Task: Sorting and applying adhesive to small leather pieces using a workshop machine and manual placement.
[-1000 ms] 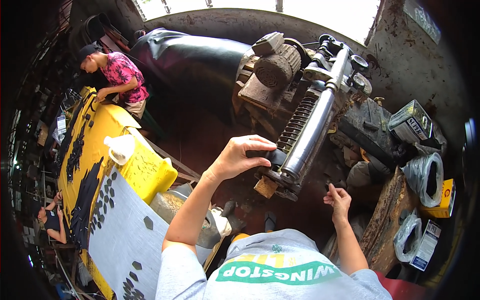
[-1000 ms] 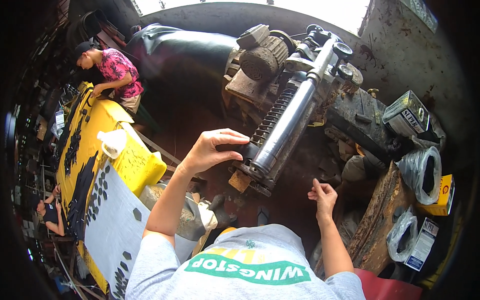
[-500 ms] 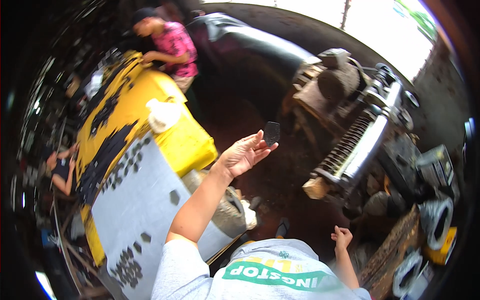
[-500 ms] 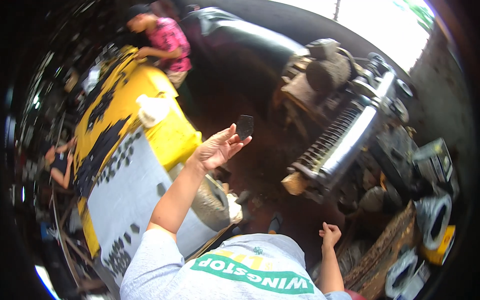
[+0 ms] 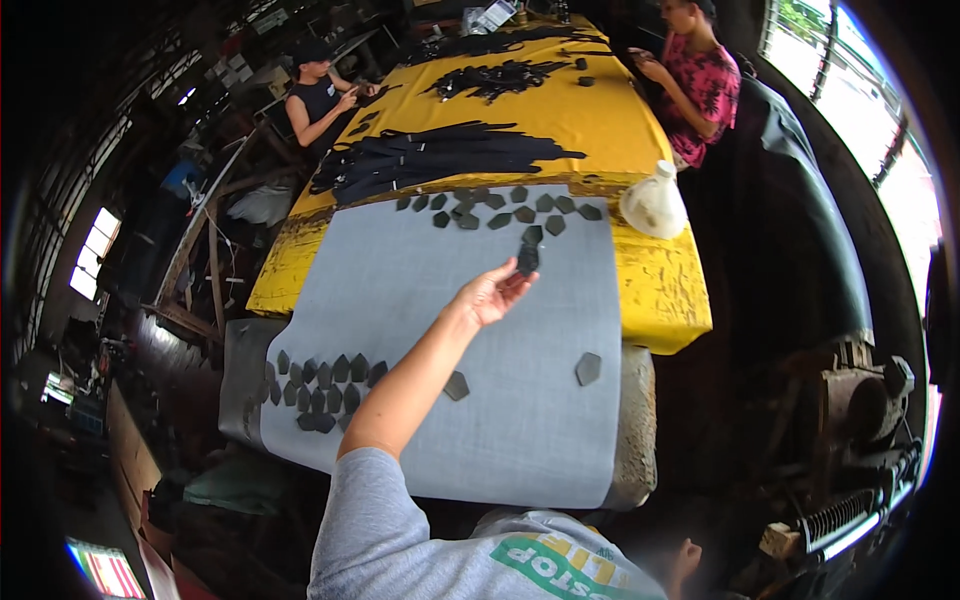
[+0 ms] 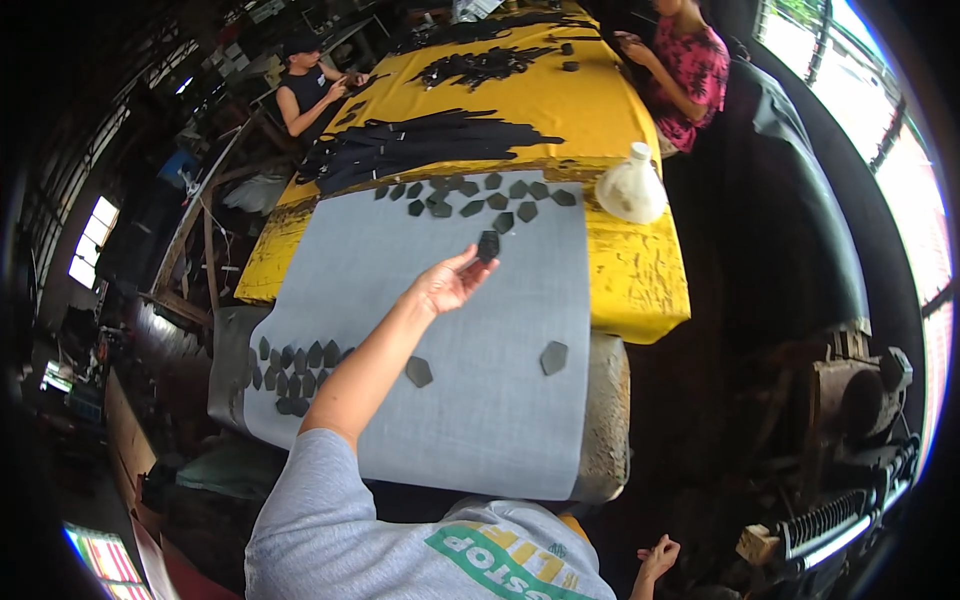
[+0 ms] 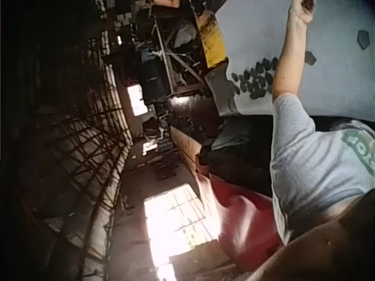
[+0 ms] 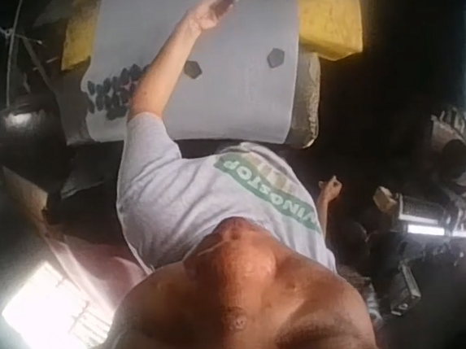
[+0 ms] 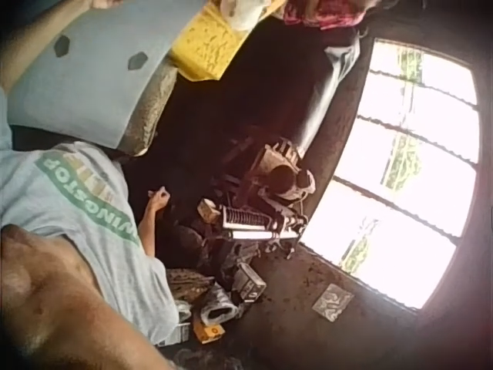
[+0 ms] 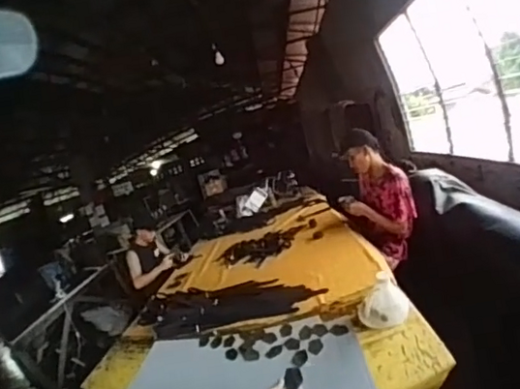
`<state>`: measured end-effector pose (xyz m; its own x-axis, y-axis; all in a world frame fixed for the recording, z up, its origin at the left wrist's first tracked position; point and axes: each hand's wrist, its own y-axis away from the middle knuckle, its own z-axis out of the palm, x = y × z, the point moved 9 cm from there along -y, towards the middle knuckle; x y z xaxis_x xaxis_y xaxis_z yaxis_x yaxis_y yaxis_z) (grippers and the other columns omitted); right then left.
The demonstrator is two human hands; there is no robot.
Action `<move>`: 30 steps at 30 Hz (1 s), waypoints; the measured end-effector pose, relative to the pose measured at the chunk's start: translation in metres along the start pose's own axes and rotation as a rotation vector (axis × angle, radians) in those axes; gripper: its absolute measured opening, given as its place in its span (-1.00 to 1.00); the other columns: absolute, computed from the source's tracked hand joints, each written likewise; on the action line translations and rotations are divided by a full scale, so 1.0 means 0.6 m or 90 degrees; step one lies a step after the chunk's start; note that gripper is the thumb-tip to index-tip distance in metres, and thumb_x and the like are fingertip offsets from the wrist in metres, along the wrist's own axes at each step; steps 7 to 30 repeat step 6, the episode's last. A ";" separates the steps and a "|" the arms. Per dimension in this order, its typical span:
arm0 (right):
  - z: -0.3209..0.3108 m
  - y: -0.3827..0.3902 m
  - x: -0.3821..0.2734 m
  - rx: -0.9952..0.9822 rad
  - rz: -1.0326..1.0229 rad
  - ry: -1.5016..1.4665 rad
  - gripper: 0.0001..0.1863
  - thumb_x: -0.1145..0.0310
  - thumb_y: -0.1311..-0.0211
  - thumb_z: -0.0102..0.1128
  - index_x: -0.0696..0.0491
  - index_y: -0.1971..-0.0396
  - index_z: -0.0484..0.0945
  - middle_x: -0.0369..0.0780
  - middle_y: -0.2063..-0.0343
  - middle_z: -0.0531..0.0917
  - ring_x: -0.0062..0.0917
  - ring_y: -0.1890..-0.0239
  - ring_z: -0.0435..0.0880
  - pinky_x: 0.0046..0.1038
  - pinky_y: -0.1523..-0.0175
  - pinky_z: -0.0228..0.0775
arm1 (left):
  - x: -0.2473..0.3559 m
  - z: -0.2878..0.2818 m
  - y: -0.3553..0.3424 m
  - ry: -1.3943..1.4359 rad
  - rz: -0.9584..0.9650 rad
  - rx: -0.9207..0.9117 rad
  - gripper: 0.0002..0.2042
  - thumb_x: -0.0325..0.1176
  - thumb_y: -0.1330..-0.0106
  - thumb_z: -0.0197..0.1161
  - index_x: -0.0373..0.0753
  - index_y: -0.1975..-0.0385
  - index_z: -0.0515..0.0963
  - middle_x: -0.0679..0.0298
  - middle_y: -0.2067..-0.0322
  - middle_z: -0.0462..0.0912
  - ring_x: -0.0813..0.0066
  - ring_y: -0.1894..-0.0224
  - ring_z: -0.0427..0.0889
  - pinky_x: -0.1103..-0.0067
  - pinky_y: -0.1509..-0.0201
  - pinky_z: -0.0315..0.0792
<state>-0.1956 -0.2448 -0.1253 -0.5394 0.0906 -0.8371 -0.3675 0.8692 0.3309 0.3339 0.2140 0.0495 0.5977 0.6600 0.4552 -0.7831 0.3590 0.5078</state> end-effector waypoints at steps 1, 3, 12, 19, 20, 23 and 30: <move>0.004 0.001 -0.007 0.022 -0.024 0.074 -0.73 0.26 -0.25 0.07 0.14 0.49 0.31 -0.20 0.78 0.44 -0.50 0.82 0.50 -0.57 0.79 0.31 | 0.048 -0.045 -0.005 0.002 0.034 0.027 -0.80 -0.39 -0.14 0.30 -0.34 0.31 0.49 0.13 0.29 0.57 0.25 0.16 0.62 0.59 0.19 0.63; 0.015 0.011 -0.023 0.047 -0.050 0.153 -0.70 0.25 -0.26 0.05 0.13 0.53 0.28 -0.21 0.84 0.38 -0.48 0.89 0.45 -0.54 0.83 0.28 | 0.135 -0.147 -0.024 0.009 0.090 0.150 -0.76 -0.38 -0.12 0.33 -0.33 0.33 0.44 0.18 0.35 0.52 0.21 0.20 0.62 0.53 0.19 0.63; 0.037 0.012 -0.001 -0.010 0.021 0.204 -0.68 0.22 -0.26 0.05 0.13 0.54 0.27 -0.18 0.82 0.42 -0.46 0.88 0.47 -0.52 0.82 0.31 | 0.249 -0.246 -0.031 0.005 0.192 0.261 -0.76 -0.40 -0.12 0.33 -0.27 0.29 0.43 0.13 0.24 0.45 0.22 0.06 0.54 0.51 0.16 0.62; 0.037 0.012 -0.001 -0.010 0.021 0.204 -0.68 0.22 -0.26 0.05 0.13 0.54 0.27 -0.18 0.82 0.42 -0.46 0.88 0.47 -0.52 0.82 0.31 | 0.249 -0.246 -0.031 0.005 0.192 0.261 -0.76 -0.40 -0.12 0.33 -0.27 0.29 0.43 0.13 0.24 0.45 0.22 0.06 0.54 0.51 0.16 0.62; 0.037 0.012 -0.001 -0.010 0.021 0.204 -0.68 0.22 -0.26 0.05 0.13 0.54 0.27 -0.18 0.82 0.42 -0.46 0.88 0.47 -0.52 0.82 0.31 | 0.249 -0.246 -0.031 0.005 0.192 0.261 -0.76 -0.40 -0.12 0.33 -0.27 0.29 0.43 0.13 0.24 0.45 0.22 0.06 0.54 0.51 0.16 0.62; 0.037 0.012 -0.001 -0.010 0.021 0.204 -0.68 0.22 -0.26 0.05 0.13 0.54 0.27 -0.18 0.82 0.42 -0.46 0.88 0.47 -0.52 0.82 0.31 | 0.249 -0.246 -0.031 0.005 0.192 0.261 -0.76 -0.40 -0.12 0.33 -0.27 0.29 0.43 0.13 0.24 0.45 0.22 0.06 0.54 0.51 0.16 0.62; 0.037 0.012 -0.001 -0.010 0.021 0.204 -0.68 0.22 -0.26 0.05 0.13 0.54 0.27 -0.18 0.82 0.42 -0.46 0.88 0.47 -0.52 0.82 0.31 | 0.249 -0.246 -0.031 0.005 0.192 0.261 -0.76 -0.40 -0.12 0.33 -0.27 0.29 0.43 0.13 0.24 0.45 0.22 0.06 0.54 0.51 0.16 0.62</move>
